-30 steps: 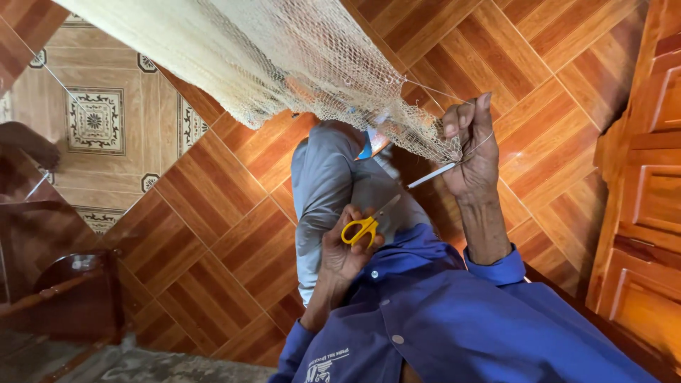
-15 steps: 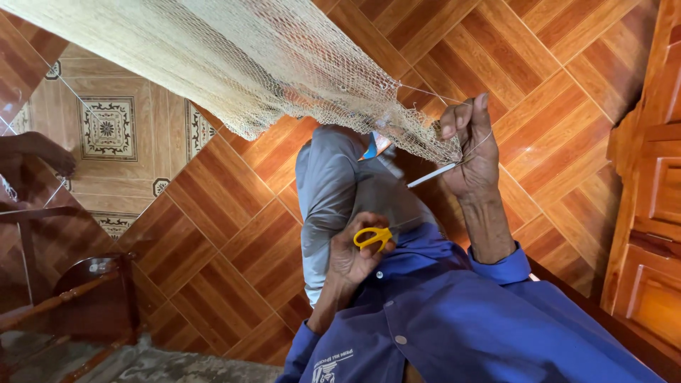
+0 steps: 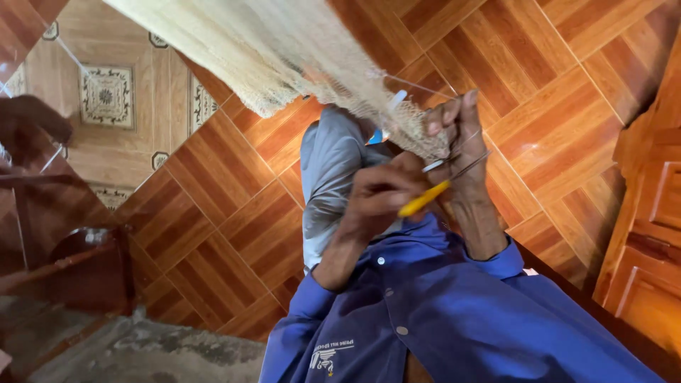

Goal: Repairing a fishing net using a netting needle and thread

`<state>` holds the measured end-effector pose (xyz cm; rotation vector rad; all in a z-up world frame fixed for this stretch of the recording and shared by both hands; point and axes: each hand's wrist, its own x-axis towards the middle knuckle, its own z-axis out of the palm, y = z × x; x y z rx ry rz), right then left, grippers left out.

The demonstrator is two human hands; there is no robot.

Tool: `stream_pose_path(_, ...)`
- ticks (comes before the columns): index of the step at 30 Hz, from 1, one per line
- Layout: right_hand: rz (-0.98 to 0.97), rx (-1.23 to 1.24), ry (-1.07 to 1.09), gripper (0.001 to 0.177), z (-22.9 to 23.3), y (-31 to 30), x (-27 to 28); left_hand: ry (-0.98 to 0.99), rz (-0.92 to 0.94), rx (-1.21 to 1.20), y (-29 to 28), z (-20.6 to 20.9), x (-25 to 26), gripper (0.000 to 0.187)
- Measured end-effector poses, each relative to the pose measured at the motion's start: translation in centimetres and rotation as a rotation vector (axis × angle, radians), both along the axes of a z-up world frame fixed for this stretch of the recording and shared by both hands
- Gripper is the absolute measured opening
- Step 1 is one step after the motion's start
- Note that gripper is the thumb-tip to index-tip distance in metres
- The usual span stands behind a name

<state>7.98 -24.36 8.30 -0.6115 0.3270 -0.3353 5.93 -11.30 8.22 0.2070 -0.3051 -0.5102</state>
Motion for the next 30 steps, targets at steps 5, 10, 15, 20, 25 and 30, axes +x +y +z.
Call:
stream_pose_path(5,0.056,-0.048,0.1,0.039,7.1,0.7,-0.8,-0.168,0.083,0.375,-1.5,-2.0,-0.7,0.02)
stream_pose_path(10,0.076,-0.032,0.075,0.032,4.1,-0.1,-0.8,-0.159,0.132,0.494,-1.4,-0.6,-0.5,0.018)
stream_pose_path(15,0.001,-0.019,0.076,0.027,5.1,0.7,-1.0,-0.177,0.141,0.546,-0.8,-0.8,0.0,0.018)
stream_pose_path(20,0.075,0.044,0.019,0.029,0.9,-1.4,-2.4,-0.285,0.227,0.638,0.4,-1.2,-0.1,0.014)
stream_pose_path(25,0.168,0.01,-0.001,0.026,-1.8,-3.9,-0.2,-0.391,0.348,0.72,-1.0,-2.5,0.5,0.018)
stream_pose_path(30,0.105,-0.034,0.132,0.027,-1.3,-4.1,0.0,-0.419,0.306,0.802,-2.0,-5.1,0.0,0.02)
